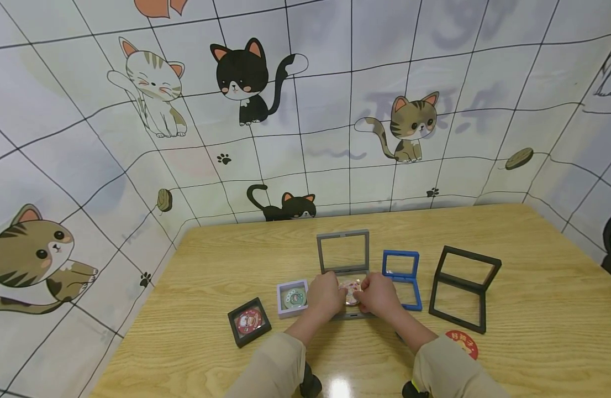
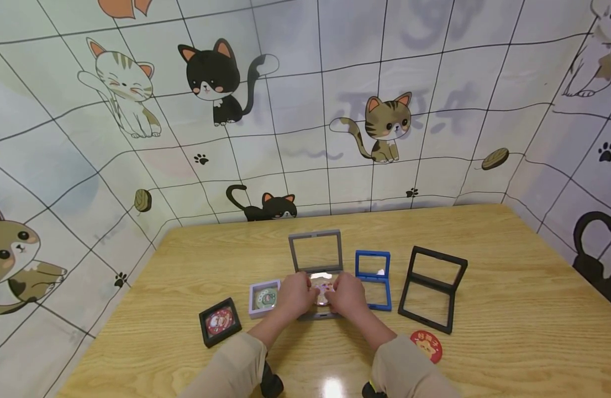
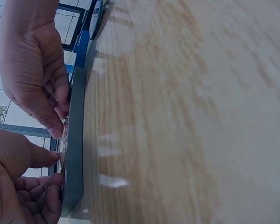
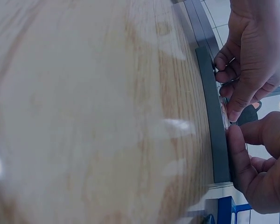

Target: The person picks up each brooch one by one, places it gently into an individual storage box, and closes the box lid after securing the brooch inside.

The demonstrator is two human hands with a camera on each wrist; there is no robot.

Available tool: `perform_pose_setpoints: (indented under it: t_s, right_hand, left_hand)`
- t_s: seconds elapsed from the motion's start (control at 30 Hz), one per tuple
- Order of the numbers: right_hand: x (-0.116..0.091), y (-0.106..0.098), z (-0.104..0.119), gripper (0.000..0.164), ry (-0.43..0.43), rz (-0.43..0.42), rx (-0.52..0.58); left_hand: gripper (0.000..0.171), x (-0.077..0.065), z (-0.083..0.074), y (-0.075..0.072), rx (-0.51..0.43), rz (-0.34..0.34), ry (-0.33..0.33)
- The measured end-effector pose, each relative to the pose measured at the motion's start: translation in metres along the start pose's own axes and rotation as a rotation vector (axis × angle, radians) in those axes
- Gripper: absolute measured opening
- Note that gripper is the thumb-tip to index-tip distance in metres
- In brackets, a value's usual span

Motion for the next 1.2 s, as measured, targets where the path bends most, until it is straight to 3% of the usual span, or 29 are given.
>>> perform_pose_setpoints:
  t_s: [0.2, 0.63, 0.73, 0.8, 0.97, 1.13, 1.2]
  right_hand:
    - [0.0, 0.0, 0.0, 0.018, 0.007, 0.0, -0.007]
    - [-0.003, -0.004, 0.003, 0.018, 0.0, 0.016, -0.018]
    - [-0.006, -0.008, 0.004, 0.019, -0.023, 0.017, -0.039]
    - [-0.008, -0.011, 0.004, 0.019, -0.022, 0.026, -0.048]
    - [-0.015, -0.018, 0.001, 0.019, -0.001, 0.068, -0.053]
    - [-0.021, -0.02, 0.001, 0.026, -0.013, 0.091, -0.094]
    - [-0.024, -0.021, 0.001, 0.029, -0.014, 0.098, -0.11]
  left_hand:
    - [0.044, 0.0, -0.001, 0.001, 0.01, 0.009, -0.009]
    - [0.046, 0.001, 0.0, 0.0, -0.004, 0.003, 0.047]
    - [0.043, 0.003, 0.004, 0.003, -0.022, -0.026, 0.078]
    - [0.04, 0.004, 0.006, 0.004, -0.018, -0.096, 0.129]
    - [0.027, 0.004, 0.009, -0.013, -0.088, -0.177, 0.202]
    - [0.019, 0.005, 0.017, -0.033, -0.173, -0.116, 0.125]
    - [0.009, 0.007, 0.021, -0.037, -0.216, -0.083, 0.086]
Point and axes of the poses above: each hand's wrist, its own x-axis towards the middle knuckle, its own y-axis out of the palm, z = x × y, the point moved 3 cm from there along x, towards the middle knuckle, and after that the axes turned 6 degrees about x, right-handed, at the moved point
